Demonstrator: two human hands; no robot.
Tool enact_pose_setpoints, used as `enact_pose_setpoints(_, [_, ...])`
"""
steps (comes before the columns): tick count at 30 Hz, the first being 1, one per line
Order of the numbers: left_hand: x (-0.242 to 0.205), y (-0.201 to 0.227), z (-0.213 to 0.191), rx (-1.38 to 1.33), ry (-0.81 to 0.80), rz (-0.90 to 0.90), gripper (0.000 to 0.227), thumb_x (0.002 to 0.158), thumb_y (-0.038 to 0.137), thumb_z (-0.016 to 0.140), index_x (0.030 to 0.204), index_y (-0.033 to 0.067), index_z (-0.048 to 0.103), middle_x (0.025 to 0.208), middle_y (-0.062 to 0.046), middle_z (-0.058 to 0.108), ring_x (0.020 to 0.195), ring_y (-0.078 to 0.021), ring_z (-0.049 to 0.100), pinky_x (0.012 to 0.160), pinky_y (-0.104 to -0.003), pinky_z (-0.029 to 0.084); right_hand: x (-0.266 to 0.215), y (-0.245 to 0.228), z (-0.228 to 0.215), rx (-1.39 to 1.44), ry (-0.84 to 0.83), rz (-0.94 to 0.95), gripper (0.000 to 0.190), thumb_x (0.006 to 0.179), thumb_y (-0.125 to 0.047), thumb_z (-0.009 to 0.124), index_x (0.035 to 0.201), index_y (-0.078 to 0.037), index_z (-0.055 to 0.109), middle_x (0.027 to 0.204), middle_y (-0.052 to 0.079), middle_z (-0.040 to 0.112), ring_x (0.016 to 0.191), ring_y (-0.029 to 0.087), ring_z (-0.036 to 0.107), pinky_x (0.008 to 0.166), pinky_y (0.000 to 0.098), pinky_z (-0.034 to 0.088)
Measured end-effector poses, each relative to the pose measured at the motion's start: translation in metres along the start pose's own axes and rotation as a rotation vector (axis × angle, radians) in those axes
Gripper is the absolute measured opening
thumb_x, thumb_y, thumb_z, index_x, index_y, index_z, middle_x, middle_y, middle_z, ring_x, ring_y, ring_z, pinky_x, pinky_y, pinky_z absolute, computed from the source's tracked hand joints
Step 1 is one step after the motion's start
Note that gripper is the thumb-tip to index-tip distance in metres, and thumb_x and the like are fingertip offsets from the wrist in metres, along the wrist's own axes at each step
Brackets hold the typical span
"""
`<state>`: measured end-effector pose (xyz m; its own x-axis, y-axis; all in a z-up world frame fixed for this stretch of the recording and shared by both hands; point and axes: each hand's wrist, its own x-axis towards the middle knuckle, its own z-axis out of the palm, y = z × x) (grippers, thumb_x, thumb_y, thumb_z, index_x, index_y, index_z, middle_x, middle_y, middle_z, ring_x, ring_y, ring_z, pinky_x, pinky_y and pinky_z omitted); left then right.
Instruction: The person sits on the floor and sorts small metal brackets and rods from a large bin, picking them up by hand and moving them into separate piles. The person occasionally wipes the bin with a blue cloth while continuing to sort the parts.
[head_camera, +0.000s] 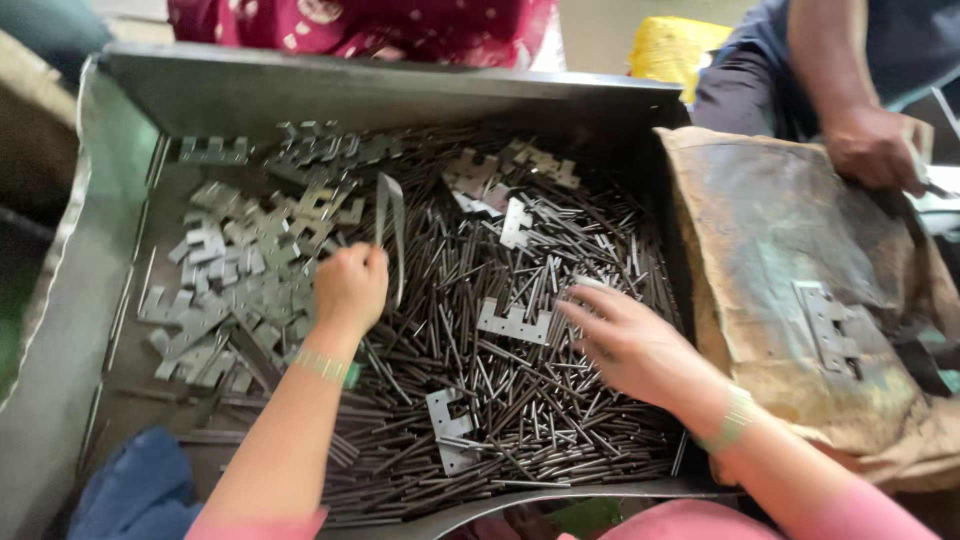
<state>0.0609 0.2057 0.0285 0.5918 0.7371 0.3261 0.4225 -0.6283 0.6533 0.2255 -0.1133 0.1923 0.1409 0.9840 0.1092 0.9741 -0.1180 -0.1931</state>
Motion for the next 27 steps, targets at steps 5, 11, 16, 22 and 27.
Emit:
enact_pose_setpoints(5, [-0.061, 0.057, -0.084, -0.779, -0.628, -0.282, 0.035, 0.096, 0.026, 0.059, 0.084, -0.0001, 0.079, 0.057, -0.003, 0.059, 0.057, -0.0136, 0.054, 0.054, -0.03, 0.042, 0.05, -0.033, 0.028, -0.31, 0.099, -0.245, 0.103, 0.062, -0.048, 0.081, 0.149, -0.009, 0.041, 0.144, 0.025, 0.053, 0.135, 0.043, 0.047, 0.108, 0.0615, 0.038])
enact_pose_setpoints(11, [-0.117, 0.027, -0.148, -0.749, -0.677, -0.195, 0.04, 0.095, 0.034, 0.061, 0.102, 0.0004, 0.081, 0.084, -0.008, 0.069, 0.08, -0.017, 0.067, 0.075, -0.031, 0.055, 0.043, -0.043, 0.074, 0.128, -0.393, 0.003, 0.074, 0.088, -0.006, 0.058, 0.159, -0.009, 0.038, 0.123, 0.012, 0.069, 0.113, 0.028, 0.068, 0.096, 0.0402, 0.06])
enact_pose_setpoints(16, [-0.193, -0.075, -0.171, 0.134, -0.078, 0.109, 0.069, 0.075, 0.043, 0.073, 0.128, -0.0006, 0.068, 0.117, -0.02, 0.07, 0.107, -0.0347, 0.068, 0.089, -0.044, 0.053, 0.085, 0.03, 0.101, 0.31, 0.097, 0.214, 0.064, 0.075, -0.014, 0.076, 0.135, -0.002, 0.057, 0.124, 0.023, 0.069, 0.107, 0.037, 0.07, 0.09, 0.0439, 0.06])
enact_pose_setpoints(22, [-0.281, -0.143, -0.145, 0.394, 0.079, 0.007, 0.039, 0.066, 0.038, 0.08, 0.098, 0.0174, 0.076, 0.085, -0.007, 0.075, 0.072, -0.026, 0.072, 0.073, -0.039, 0.056, 0.182, 0.15, 0.123, 0.025, -0.051, 0.676, 0.073, 0.08, -0.04, 0.083, 0.128, 0.006, 0.055, 0.118, 0.03, 0.07, 0.108, 0.041, 0.07, 0.094, 0.0445, 0.057])
enact_pose_setpoints(27, [-0.3, -0.136, -0.148, 0.439, 0.054, -0.08, 0.008, 0.066, 0.022, 0.072, 0.072, 0.018, 0.072, 0.071, 0.0, 0.071, 0.066, -0.0243, 0.067, 0.068, -0.041, 0.052, 0.207, 0.176, 0.189, -0.085, -0.139, 0.726, 0.092, 0.073, -0.037, 0.086, 0.138, 0.011, 0.042, 0.128, 0.032, 0.059, 0.118, 0.044, 0.062, 0.097, 0.0454, 0.053])
